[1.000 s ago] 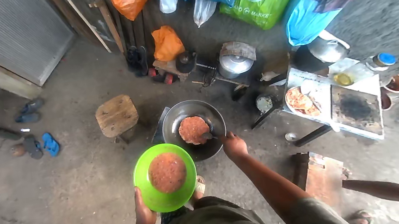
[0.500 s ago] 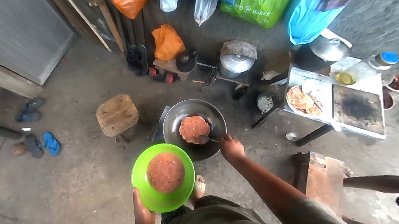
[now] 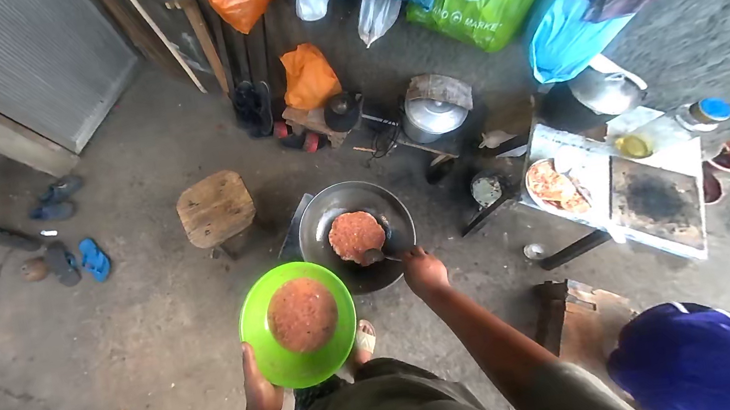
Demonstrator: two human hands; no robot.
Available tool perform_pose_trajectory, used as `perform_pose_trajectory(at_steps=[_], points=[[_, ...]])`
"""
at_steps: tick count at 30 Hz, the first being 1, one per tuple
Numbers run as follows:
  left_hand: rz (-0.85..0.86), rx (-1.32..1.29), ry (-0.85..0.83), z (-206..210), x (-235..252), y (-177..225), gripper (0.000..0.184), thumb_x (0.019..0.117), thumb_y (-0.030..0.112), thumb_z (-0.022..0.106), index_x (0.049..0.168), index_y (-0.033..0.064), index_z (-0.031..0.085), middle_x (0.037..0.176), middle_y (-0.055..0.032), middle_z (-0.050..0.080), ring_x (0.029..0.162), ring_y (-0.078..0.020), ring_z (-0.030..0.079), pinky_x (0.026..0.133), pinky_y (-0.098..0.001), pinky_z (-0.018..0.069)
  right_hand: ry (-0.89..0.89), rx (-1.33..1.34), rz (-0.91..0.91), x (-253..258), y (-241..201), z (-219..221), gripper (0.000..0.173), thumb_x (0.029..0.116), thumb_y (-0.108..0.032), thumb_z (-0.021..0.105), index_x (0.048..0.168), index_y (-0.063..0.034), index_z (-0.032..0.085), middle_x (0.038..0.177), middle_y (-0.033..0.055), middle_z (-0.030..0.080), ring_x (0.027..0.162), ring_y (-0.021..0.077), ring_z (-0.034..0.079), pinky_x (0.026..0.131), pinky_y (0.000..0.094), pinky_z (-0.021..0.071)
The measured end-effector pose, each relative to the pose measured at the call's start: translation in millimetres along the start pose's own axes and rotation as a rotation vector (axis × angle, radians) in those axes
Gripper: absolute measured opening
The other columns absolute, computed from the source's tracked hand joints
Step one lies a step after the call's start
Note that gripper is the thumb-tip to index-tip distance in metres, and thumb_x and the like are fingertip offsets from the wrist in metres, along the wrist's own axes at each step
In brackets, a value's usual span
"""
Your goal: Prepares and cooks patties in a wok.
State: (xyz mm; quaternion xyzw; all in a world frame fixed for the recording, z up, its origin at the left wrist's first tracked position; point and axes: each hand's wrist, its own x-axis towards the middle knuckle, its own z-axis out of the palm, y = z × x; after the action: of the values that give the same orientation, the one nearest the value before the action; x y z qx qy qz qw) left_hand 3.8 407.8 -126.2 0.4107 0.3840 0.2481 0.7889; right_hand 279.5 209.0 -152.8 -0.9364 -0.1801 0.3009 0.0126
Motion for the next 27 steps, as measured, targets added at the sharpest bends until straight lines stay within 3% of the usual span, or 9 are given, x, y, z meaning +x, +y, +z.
perform_pose_trajectory(at_steps=[6, 13, 16, 22, 27], points=[[0.014, -0.021, -0.015, -1, -1, 0, 0.059, 0.1056, 0.054, 0.026, 0.137, 0.0073, 0.045, 0.113, -0.0035, 0.073, 0.104, -0.0130, 0.071, 0.089, -0.0344, 0.0612, -0.001, 0.000, -0.031, -1, 0, 2, 0.042, 0.1026, -0.004, 0.048, 0.139, -0.0168, 0.064, 0.146, 0.0198, 0.056, 0.128, 0.0425, 0.059, 0.097, 0.0585, 0.0521], [0.005, -0.025, 0.003, 0, -1, -1, 0.057, 0.1069, 0.050, 0.021, 0.137, 0.0071, 0.044, 0.113, -0.0031, 0.073, 0.104, -0.0124, 0.071, 0.088, -0.0339, 0.0612, -0.023, -0.013, -0.053, 2, -1, 1, 0.042, 0.1016, -0.003, 0.049, 0.138, -0.0158, 0.064, 0.147, 0.0192, 0.056, 0.129, 0.0424, 0.058, 0.098, 0.0589, 0.0519], [0.004, -0.013, 0.010, 0, -1, -1, 0.060, 0.1055, 0.052, 0.026, 0.140, 0.0051, 0.041, 0.115, -0.0043, 0.072, 0.104, -0.0132, 0.071, 0.088, -0.0346, 0.0612, -0.011, 0.075, -0.022, 5, -4, -5, 0.042, 0.1033, -0.008, 0.049, 0.142, -0.0181, 0.063, 0.149, 0.0182, 0.054, 0.129, 0.0417, 0.059, 0.100, 0.0587, 0.0510], [0.008, -0.007, 0.015, -3, -3, 0, 0.062, 0.1037, 0.056, 0.031, 0.137, 0.0057, 0.044, 0.113, -0.0030, 0.073, 0.103, -0.0120, 0.072, 0.087, -0.0336, 0.0616, 0.008, 0.147, 0.153, 29, -8, -6, 0.050, 0.1024, -0.007, 0.049, 0.152, -0.0163, 0.051, 0.157, 0.0217, 0.043, 0.119, 0.0430, 0.065, 0.094, 0.0577, 0.0556], [0.020, -0.015, 0.027, -7, -4, 0, 0.062, 0.1040, 0.056, 0.031, 0.138, 0.0061, 0.043, 0.113, -0.0032, 0.073, 0.102, -0.0126, 0.072, 0.088, -0.0341, 0.0615, -0.027, 0.108, 0.164, 24, -15, 4, 0.054, 0.1008, 0.000, 0.048, 0.153, -0.0139, 0.048, 0.159, 0.0216, 0.040, 0.119, 0.0429, 0.064, 0.093, 0.0558, 0.0561]])
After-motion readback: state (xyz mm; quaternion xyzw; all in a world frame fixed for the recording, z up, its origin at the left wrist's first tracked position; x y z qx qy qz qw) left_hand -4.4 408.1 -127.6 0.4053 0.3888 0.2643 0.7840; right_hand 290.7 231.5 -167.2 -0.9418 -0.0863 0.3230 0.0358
